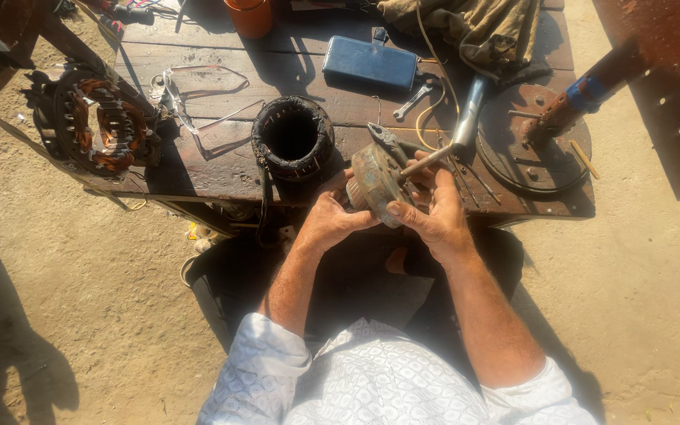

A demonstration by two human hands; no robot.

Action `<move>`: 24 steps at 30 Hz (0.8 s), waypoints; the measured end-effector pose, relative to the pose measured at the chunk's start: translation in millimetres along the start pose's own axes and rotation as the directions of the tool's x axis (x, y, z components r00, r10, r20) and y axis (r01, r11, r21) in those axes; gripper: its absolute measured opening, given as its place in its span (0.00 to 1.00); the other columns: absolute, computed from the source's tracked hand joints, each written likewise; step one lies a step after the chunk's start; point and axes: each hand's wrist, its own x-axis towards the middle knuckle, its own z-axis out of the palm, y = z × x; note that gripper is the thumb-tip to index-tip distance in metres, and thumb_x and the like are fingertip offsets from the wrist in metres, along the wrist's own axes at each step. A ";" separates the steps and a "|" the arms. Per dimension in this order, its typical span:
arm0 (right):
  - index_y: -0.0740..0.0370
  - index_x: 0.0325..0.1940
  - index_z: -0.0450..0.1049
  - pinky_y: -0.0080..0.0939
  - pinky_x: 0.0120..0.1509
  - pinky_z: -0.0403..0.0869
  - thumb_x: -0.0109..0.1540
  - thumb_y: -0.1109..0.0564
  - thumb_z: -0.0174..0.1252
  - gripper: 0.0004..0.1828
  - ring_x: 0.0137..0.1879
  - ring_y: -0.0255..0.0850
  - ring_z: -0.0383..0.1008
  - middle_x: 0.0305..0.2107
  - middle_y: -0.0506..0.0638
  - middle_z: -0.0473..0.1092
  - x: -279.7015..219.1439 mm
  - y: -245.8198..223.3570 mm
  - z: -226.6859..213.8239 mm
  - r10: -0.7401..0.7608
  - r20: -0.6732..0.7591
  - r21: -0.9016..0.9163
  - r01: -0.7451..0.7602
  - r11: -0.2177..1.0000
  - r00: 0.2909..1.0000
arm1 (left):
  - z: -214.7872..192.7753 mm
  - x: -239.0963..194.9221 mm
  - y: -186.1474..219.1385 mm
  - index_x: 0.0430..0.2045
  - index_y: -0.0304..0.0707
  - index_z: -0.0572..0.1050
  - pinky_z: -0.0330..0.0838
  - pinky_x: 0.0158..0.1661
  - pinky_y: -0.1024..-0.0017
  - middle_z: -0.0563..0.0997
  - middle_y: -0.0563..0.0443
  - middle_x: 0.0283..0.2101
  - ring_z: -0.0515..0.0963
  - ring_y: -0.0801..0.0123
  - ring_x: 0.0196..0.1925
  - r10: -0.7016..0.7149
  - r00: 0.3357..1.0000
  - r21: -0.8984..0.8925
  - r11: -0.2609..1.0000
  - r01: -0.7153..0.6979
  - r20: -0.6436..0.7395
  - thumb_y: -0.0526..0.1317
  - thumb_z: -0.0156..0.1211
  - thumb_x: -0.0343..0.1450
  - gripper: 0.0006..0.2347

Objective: The person disassembles a small electrical motor, removes the rotor, and applies oil to the bearings using an oil can. The person then reassembles the motor and uses pliers to strip and twist wires.

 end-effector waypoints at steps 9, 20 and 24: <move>0.60 0.64 0.71 0.52 0.74 0.73 0.64 0.33 0.66 0.36 0.73 0.52 0.62 0.62 0.59 0.62 8.5 -12.3 -7.9 -0.478 -0.108 -0.714 0.267 0.647 0.872 | 21.3 12.4 0.2 0.49 0.26 0.82 0.76 0.55 0.64 0.87 0.37 0.46 0.85 0.60 0.52 -0.149 0.966 -0.021 0.989 0.148 -0.212 0.51 0.78 0.59 0.29; 0.60 0.56 0.77 0.56 0.80 0.65 0.63 0.55 0.63 0.18 0.75 0.50 0.63 0.61 0.53 0.69 21.6 -32.3 -17.7 -0.520 0.128 -0.745 0.428 0.512 0.845 | 28.4 9.9 27.5 0.61 0.40 0.67 0.84 0.48 0.69 0.83 0.46 0.49 0.85 0.64 0.50 0.210 0.942 0.314 0.941 -0.122 -0.262 0.44 0.79 0.56 0.37; 0.62 0.57 0.77 0.60 0.76 0.58 0.54 0.62 0.63 0.26 0.73 0.49 0.62 0.61 0.55 0.68 34.3 -45.6 -35.0 -0.415 0.298 -0.805 0.460 0.375 0.859 | 23.7 9.5 29.3 0.63 0.50 0.66 0.80 0.49 0.68 0.82 0.47 0.52 0.85 0.64 0.53 0.271 0.951 0.524 0.838 -0.156 -0.151 0.40 0.82 0.57 0.38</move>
